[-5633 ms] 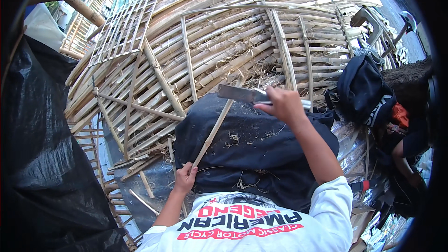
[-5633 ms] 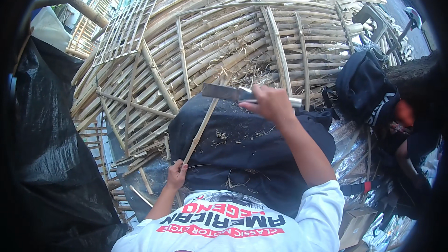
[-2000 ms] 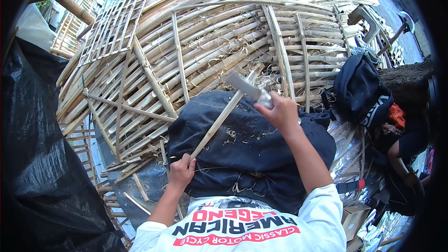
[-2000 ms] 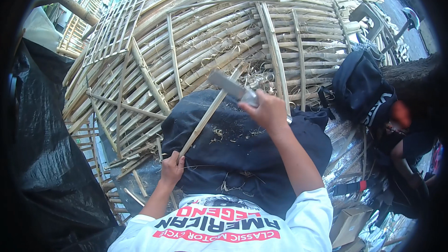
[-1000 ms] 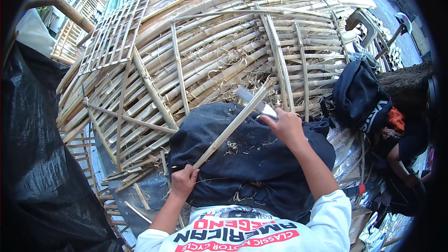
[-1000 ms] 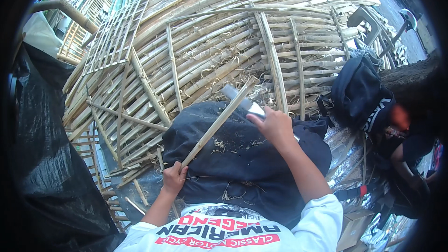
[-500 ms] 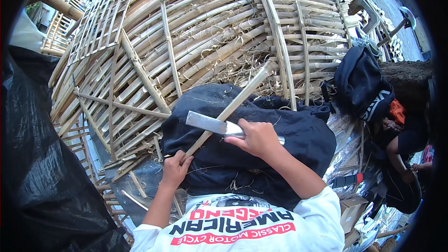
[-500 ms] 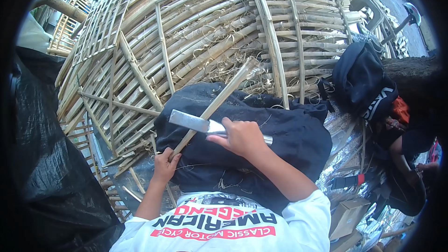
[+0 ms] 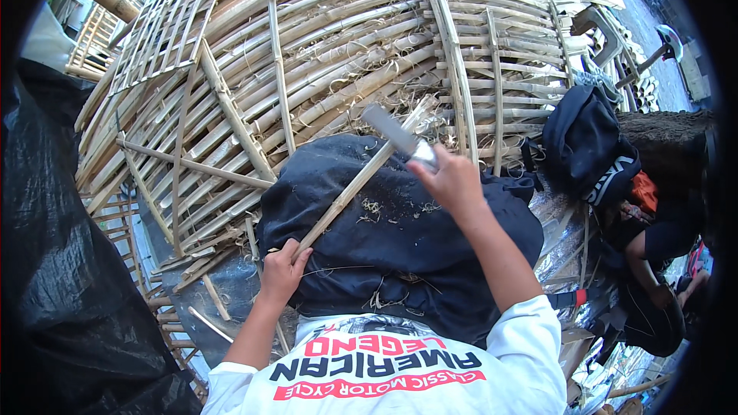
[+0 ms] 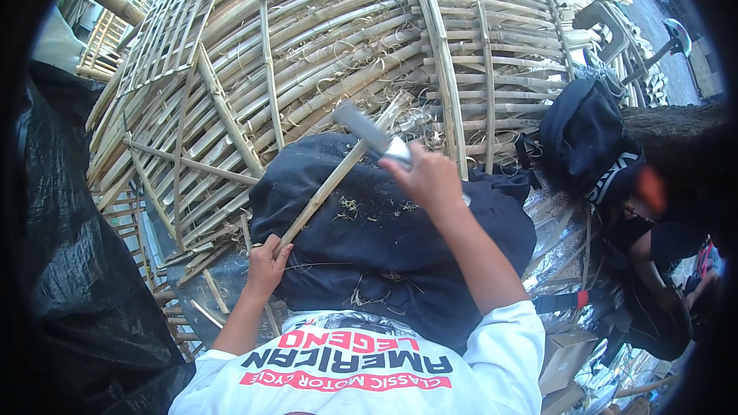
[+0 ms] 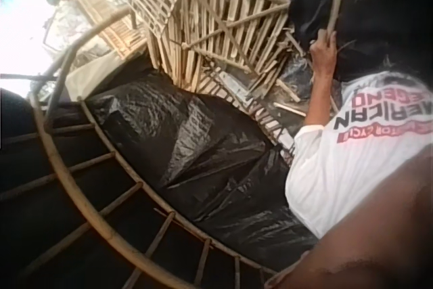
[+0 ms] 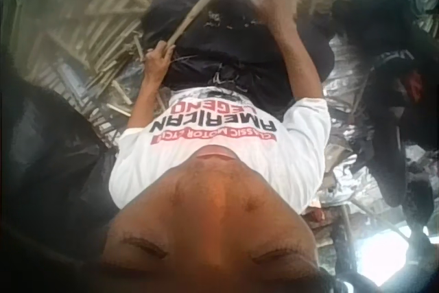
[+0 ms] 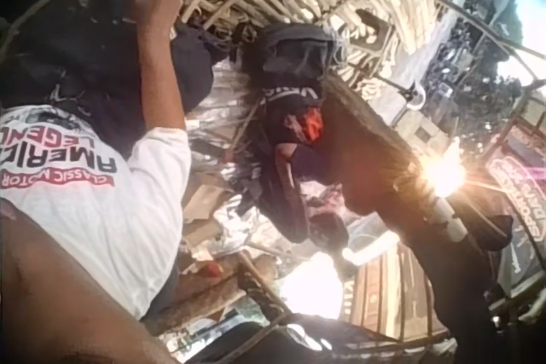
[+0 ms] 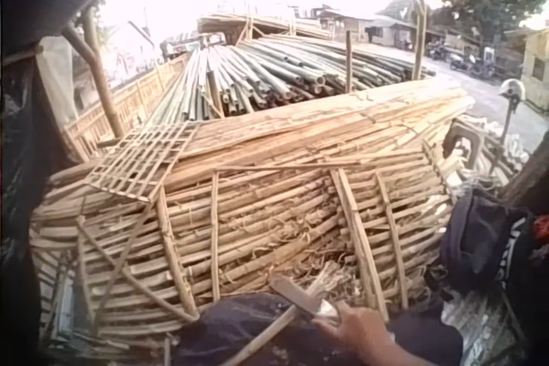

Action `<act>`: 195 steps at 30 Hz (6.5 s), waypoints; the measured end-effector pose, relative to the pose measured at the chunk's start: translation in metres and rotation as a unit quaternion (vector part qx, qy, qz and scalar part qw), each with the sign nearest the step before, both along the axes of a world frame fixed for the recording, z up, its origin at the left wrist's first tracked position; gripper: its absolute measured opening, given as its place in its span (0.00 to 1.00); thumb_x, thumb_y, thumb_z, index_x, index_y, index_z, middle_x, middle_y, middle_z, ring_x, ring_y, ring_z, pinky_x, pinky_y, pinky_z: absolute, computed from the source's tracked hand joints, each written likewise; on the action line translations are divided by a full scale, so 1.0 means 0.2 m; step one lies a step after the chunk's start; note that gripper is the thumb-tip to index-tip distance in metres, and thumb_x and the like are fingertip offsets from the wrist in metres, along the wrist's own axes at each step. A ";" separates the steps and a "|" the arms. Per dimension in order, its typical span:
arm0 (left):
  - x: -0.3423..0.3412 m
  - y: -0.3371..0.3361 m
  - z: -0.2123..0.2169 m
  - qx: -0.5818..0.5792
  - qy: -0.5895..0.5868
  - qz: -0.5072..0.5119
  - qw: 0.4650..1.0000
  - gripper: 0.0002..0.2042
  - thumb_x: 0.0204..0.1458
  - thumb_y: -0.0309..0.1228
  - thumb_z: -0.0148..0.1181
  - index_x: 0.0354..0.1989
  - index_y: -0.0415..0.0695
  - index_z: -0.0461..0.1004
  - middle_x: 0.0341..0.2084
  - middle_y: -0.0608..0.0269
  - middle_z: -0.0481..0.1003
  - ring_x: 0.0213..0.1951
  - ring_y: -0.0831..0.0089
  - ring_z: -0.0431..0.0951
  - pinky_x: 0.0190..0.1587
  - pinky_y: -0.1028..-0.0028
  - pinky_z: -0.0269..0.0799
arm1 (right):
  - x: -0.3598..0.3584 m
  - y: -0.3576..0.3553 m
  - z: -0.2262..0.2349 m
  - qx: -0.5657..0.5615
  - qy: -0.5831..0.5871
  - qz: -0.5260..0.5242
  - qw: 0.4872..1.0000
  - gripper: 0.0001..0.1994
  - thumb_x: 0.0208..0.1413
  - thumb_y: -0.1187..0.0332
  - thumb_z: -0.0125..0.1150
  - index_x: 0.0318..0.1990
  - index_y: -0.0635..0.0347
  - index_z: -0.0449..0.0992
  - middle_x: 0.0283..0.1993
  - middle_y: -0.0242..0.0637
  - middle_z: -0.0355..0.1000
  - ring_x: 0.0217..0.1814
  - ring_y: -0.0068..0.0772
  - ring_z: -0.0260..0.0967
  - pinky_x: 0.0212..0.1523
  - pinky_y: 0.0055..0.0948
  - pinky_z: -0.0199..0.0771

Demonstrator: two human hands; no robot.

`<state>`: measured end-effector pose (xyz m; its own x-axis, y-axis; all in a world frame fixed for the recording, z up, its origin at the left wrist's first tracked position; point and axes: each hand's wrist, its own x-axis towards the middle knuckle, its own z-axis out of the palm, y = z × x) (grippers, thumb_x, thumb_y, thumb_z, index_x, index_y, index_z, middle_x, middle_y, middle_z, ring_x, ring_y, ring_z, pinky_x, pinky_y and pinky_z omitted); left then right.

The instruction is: The person shapes a thin piece of wood by repeatedly shaving it with a blade, turning the wood piece over to work on different sides.

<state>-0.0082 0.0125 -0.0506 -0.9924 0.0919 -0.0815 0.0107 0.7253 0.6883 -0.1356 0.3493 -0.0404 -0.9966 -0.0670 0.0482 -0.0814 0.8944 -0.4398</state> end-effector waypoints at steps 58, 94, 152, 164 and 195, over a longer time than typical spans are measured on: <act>-0.10 -0.02 0.04 0.039 -0.061 -0.037 0.997 0.15 0.60 0.35 0.57 0.28 0.36 0.67 0.14 0.42 0.67 0.18 0.48 0.73 0.21 0.63 0.61 | 0.05 -0.09 -0.10 0.048 0.063 0.158 0.984 0.35 0.45 0.28 0.58 0.27 0.58 0.74 0.21 0.43 0.75 0.24 0.45 0.77 0.26 0.40 0.76; -0.12 0.02 0.04 0.016 -0.052 -0.012 0.998 0.17 0.60 0.38 0.59 0.27 0.37 0.68 0.15 0.43 0.70 0.24 0.43 0.75 0.23 0.58 0.65 | -0.09 0.11 0.04 0.078 -0.002 0.058 0.995 0.31 0.46 0.33 0.63 0.25 0.59 0.74 0.21 0.43 0.74 0.25 0.48 0.76 0.29 0.43 0.76; -0.17 -0.01 0.02 0.048 -0.122 -0.023 0.991 0.21 0.60 0.41 0.58 0.26 0.33 0.66 0.14 0.50 0.63 0.20 0.72 0.60 0.24 0.67 0.60 | -0.18 0.17 -0.16 0.005 0.123 -0.036 0.992 0.29 0.47 0.34 0.63 0.30 0.55 0.73 0.23 0.38 0.76 0.26 0.40 0.78 0.27 0.38 0.76; -0.17 -0.01 0.01 0.045 -0.102 -0.026 0.993 0.21 0.60 0.41 0.58 0.25 0.33 0.67 0.14 0.48 0.65 0.18 0.69 0.62 0.24 0.66 0.61 | -0.13 0.10 -0.11 -0.016 0.108 0.104 0.989 0.28 0.48 0.36 0.64 0.31 0.55 0.74 0.22 0.41 0.76 0.25 0.44 0.78 0.29 0.39 0.77; -0.18 -0.06 -0.04 0.124 -0.176 -0.007 0.977 0.20 0.62 0.41 0.55 0.25 0.36 0.67 0.15 0.66 0.62 0.23 0.81 0.60 0.24 0.72 0.58 | -0.22 0.08 -0.10 0.016 0.089 0.098 0.991 0.26 0.47 0.40 0.67 0.30 0.57 0.72 0.22 0.42 0.74 0.26 0.49 0.76 0.30 0.43 0.76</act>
